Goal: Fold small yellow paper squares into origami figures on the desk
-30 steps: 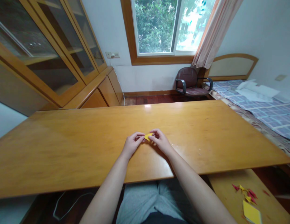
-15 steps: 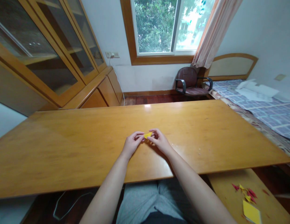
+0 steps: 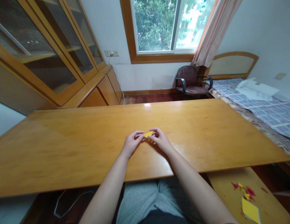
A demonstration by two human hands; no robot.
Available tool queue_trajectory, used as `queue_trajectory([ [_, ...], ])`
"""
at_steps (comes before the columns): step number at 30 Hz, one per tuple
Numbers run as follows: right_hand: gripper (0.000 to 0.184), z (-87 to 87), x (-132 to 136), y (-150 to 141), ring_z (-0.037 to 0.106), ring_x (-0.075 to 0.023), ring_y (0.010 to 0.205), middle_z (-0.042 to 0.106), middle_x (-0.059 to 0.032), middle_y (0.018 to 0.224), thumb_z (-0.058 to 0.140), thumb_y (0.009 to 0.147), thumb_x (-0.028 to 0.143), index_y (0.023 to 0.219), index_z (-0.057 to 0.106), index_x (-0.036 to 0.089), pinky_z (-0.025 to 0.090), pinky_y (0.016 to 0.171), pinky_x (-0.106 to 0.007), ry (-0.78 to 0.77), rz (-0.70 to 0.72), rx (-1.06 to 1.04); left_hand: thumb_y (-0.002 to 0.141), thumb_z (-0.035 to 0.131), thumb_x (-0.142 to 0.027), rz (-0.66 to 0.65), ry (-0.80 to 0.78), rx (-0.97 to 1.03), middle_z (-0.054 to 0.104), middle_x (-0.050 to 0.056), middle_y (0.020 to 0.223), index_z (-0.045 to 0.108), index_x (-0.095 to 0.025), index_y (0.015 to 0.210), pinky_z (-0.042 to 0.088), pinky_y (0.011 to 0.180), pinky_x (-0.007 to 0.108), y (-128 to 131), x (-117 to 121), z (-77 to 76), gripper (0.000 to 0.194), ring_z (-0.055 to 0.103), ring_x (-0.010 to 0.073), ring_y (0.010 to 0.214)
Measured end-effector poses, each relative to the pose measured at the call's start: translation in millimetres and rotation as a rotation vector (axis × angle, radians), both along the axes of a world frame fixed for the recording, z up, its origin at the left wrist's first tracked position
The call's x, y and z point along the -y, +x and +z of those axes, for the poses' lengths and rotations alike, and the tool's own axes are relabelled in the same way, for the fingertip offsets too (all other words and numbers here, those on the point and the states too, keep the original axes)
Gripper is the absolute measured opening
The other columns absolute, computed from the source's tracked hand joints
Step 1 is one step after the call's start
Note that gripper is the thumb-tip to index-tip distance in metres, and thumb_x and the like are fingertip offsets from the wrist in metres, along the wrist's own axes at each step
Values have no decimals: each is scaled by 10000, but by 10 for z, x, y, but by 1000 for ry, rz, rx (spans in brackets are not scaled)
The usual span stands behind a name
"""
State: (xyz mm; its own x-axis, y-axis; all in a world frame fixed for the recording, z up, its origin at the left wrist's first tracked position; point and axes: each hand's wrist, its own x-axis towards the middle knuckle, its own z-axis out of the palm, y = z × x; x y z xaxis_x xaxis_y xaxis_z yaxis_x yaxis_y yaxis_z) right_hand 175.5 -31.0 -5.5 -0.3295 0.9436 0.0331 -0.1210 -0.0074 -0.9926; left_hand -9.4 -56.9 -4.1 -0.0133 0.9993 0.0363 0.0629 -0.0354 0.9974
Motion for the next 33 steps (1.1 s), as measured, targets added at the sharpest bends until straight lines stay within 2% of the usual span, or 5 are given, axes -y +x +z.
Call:
queue_trajectory([
  [9,379,31,8,8,545,-126,604,556,33,707,709,759,381,1049,558,191,397,524,-232,-14,4,-8,761,714,-401,11,4,8,741,58,834,687,-148,928,575,763,323,25,-1,27,304,717,201,768],
  [16,373,-12,-15,10,535,-121,579,539,42,708,723,746,384,1026,564,196,402,532,-241,-9,-8,-14,745,744,-378,18,66,-71,736,63,921,704,-165,940,550,862,336,-3,-10,-13,291,695,200,876],
  [24,378,-24,-19,4,506,-113,587,535,48,711,718,751,381,1044,558,203,397,540,-230,12,-1,-25,749,746,-386,-5,78,-119,731,57,917,708,-172,974,545,836,326,-8,7,20,313,681,198,864],
  [33,288,-21,26,1,586,-140,661,602,21,753,640,841,391,1054,564,212,459,609,-261,75,57,49,773,723,-403,33,67,-89,740,59,895,704,-165,936,562,795,322,-20,-5,-9,289,697,201,827],
])
